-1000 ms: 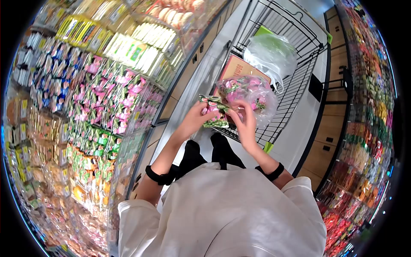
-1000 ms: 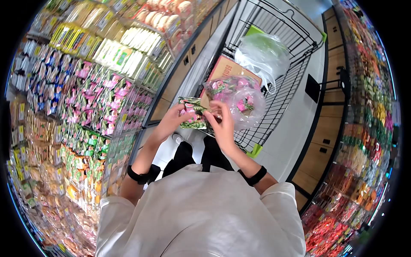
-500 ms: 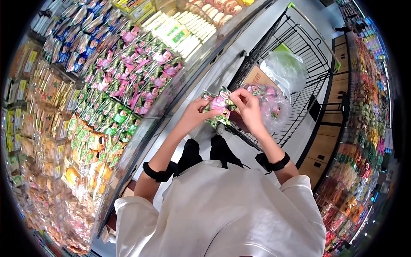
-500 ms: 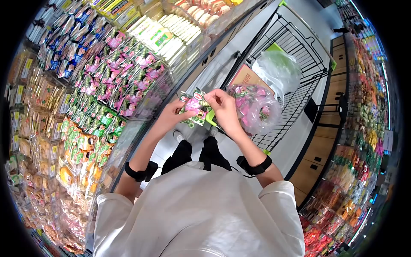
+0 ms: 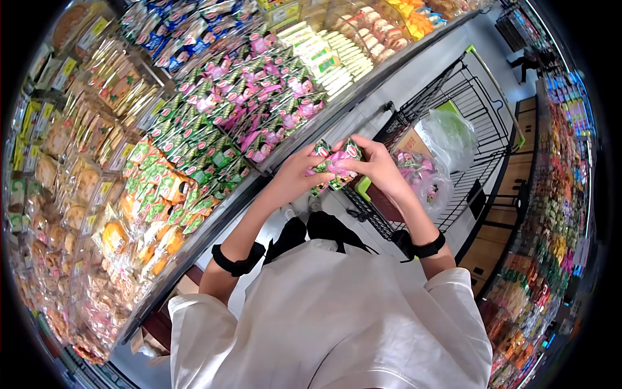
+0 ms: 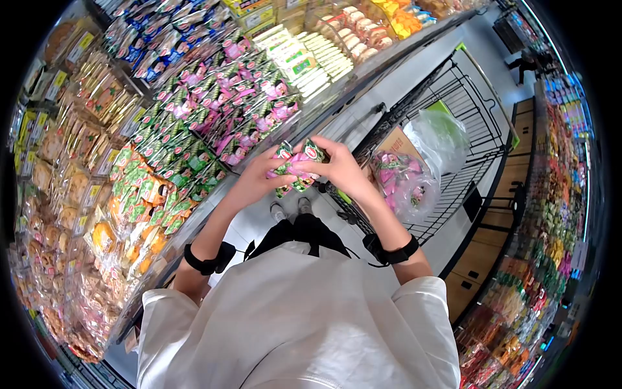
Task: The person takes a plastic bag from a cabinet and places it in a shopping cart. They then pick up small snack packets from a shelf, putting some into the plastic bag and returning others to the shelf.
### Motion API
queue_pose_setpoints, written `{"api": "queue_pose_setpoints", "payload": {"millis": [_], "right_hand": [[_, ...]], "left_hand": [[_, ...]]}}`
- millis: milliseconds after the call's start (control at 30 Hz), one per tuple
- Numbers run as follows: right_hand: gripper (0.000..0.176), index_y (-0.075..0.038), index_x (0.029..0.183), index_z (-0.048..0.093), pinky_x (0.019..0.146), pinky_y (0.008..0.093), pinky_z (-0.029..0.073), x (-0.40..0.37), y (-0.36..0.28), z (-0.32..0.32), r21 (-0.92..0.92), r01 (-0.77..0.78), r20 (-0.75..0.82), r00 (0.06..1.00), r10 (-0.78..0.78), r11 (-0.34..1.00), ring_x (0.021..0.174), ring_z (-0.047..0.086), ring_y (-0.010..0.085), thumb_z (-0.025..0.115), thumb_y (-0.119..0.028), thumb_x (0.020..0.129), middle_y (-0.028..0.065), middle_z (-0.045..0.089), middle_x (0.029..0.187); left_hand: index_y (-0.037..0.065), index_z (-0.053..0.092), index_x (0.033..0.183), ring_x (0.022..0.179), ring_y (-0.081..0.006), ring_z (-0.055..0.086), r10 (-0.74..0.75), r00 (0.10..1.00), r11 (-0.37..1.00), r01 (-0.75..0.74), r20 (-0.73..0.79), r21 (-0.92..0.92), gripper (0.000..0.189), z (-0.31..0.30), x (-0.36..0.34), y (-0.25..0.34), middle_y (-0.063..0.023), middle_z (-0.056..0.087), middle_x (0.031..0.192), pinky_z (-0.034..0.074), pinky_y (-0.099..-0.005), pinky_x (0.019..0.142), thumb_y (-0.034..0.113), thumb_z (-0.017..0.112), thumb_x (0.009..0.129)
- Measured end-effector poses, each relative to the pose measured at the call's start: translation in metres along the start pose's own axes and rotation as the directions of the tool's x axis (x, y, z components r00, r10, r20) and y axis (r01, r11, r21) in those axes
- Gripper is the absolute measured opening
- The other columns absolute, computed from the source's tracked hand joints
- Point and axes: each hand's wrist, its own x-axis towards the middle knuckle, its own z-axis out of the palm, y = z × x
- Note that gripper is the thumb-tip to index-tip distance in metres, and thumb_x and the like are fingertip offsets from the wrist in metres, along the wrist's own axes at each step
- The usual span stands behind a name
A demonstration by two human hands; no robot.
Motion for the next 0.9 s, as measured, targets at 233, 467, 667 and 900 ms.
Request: {"api": "queue_pose_setpoints", "payload": {"millis": [233, 467, 667, 900], "right_hand": [[0.013, -0.002, 0.085, 0.064, 0.063, 0.0197, 0.04, 0.039, -0.004, 0.021, 0.094, -0.082, 0.024, 0.996, 0.08, 0.992, 0.07, 0.051, 0.0034, 0.065, -0.014, 0.083, -0.0014, 0.062, 0.078], [0.021, 0.002, 0.1, 0.062, 0.074, 0.0216, 0.045, 0.079, -0.038, 0.035, -0.045, -0.066, 0.302, 0.95, 0.076, 0.997, 0.077, 0.058, 0.0065, 0.064, -0.006, 0.081, 0.0019, 0.065, 0.083], [0.024, 0.004, 0.097, 0.062, 0.07, 0.0242, 0.047, 0.114, -0.027, 0.034, -0.438, 0.149, 0.37, 0.929, 0.027, 0.887, 0.075, 0.059, 0.0091, 0.07, -0.005, 0.076, 0.0031, 0.064, 0.081], [0.025, 0.001, 0.093, 0.061, 0.058, 0.0202, 0.04, 0.15, -0.038, 0.041, 0.024, -0.03, 0.364, 0.931, 0.019, 0.999, 0.068, 0.051, 0.0035, 0.073, -0.009, 0.074, -0.0022, 0.059, 0.074]], "left_hand": [[0.0, 0.062, 0.101, 0.105, -0.0321, 0.052, -0.062, 0.977, 0.996, 0.073, -0.203, 0.048, 0.036, -0.025, -0.018, 0.013, -0.0221, 0.049, 0.117, 0.042, -0.0339, 0.087, 0.027, 0.07, 0.078], [0.002, 0.061, 0.11, 0.127, -0.0273, 0.036, -0.358, 0.873, 0.918, 0.263, -0.333, -0.296, 0.04, -0.055, -0.032, 0.01, -0.0185, 0.042, 0.134, 0.031, -0.0334, 0.099, 0.028, 0.068, 0.08], [0.003, 0.064, 0.095, 0.083, -0.0176, 0.047, -0.305, 0.859, 0.952, 0.271, -0.41, -0.142, 0.03, -0.075, -0.021, 0.005, -0.0071, 0.055, 0.085, 0.035, -0.0335, 0.094, 0.025, 0.072, 0.075], [0.003, 0.065, 0.087, 0.064, -0.0198, 0.048, -0.124, 0.749, 0.98, 0.195, -0.651, 0.037, 0.017, -0.093, 0.006, 0.013, -0.0064, 0.051, 0.061, 0.025, -0.0432, 0.108, 0.018, 0.065, 0.081]]}}
